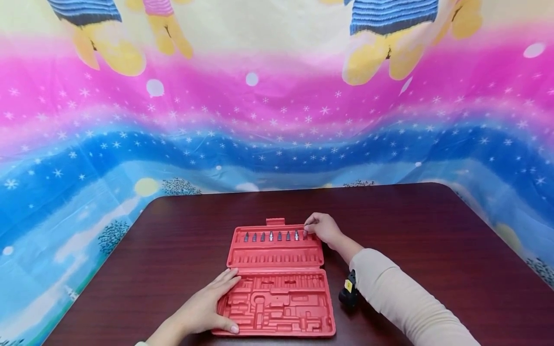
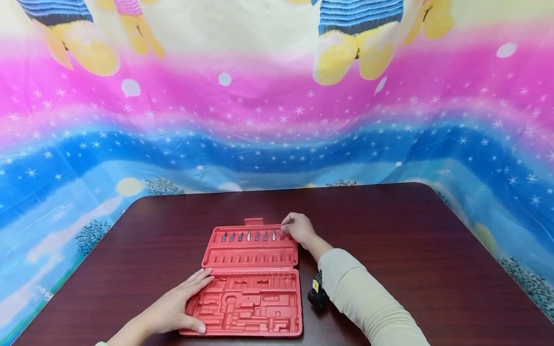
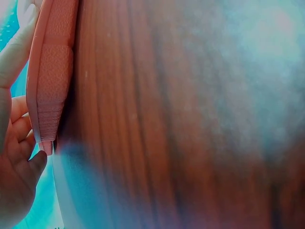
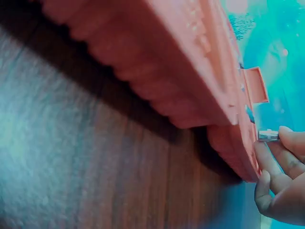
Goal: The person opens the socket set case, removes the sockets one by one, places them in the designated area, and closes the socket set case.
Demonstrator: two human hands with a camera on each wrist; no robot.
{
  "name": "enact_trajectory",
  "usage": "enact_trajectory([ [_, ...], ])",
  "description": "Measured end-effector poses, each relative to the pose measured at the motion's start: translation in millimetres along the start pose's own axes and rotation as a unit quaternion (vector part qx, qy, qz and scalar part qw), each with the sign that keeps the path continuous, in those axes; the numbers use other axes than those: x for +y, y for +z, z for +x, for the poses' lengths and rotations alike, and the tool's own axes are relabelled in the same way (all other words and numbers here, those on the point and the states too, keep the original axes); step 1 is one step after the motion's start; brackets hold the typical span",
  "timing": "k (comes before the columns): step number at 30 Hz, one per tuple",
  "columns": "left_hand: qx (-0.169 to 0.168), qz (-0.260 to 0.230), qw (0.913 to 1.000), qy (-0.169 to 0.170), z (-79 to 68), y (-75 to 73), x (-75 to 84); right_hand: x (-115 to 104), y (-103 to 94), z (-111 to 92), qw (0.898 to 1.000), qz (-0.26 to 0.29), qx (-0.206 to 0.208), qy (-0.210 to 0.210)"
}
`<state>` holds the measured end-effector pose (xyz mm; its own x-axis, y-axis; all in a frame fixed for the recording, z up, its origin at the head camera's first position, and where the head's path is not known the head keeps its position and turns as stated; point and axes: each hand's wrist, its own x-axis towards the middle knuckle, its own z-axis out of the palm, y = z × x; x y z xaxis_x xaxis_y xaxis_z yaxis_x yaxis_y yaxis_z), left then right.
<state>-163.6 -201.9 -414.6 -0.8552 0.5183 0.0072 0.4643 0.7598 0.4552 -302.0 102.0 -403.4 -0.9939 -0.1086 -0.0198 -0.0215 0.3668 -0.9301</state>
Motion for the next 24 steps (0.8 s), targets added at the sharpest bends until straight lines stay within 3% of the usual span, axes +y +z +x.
enact_trajectory([
  [4, 0.003, 0.002, 1.0, 0.004, -0.3, -1.8, 0.6, -1, -4.6, -1, 0.998, 0.057, -0.005, -0.009],
  [9, 0.002, 0.002, 1.0, 0.007, -1.5, -3.2, 1.3, -3, -11.8, -7, 0.996, 0.082, -0.02, -0.013],
  [18, 0.003, -0.002, 0.9999, 0.012, -2.5, -2.5, 1.3, -4, -26.1, -17, 0.996, 0.076, -0.031, -0.02],
  [24, 0.011, 0.002, 0.9997, 0.023, -2.6, 1.3, 0.4, -5, -40.0, -26, 0.998, 0.057, -0.016, -0.008],
])
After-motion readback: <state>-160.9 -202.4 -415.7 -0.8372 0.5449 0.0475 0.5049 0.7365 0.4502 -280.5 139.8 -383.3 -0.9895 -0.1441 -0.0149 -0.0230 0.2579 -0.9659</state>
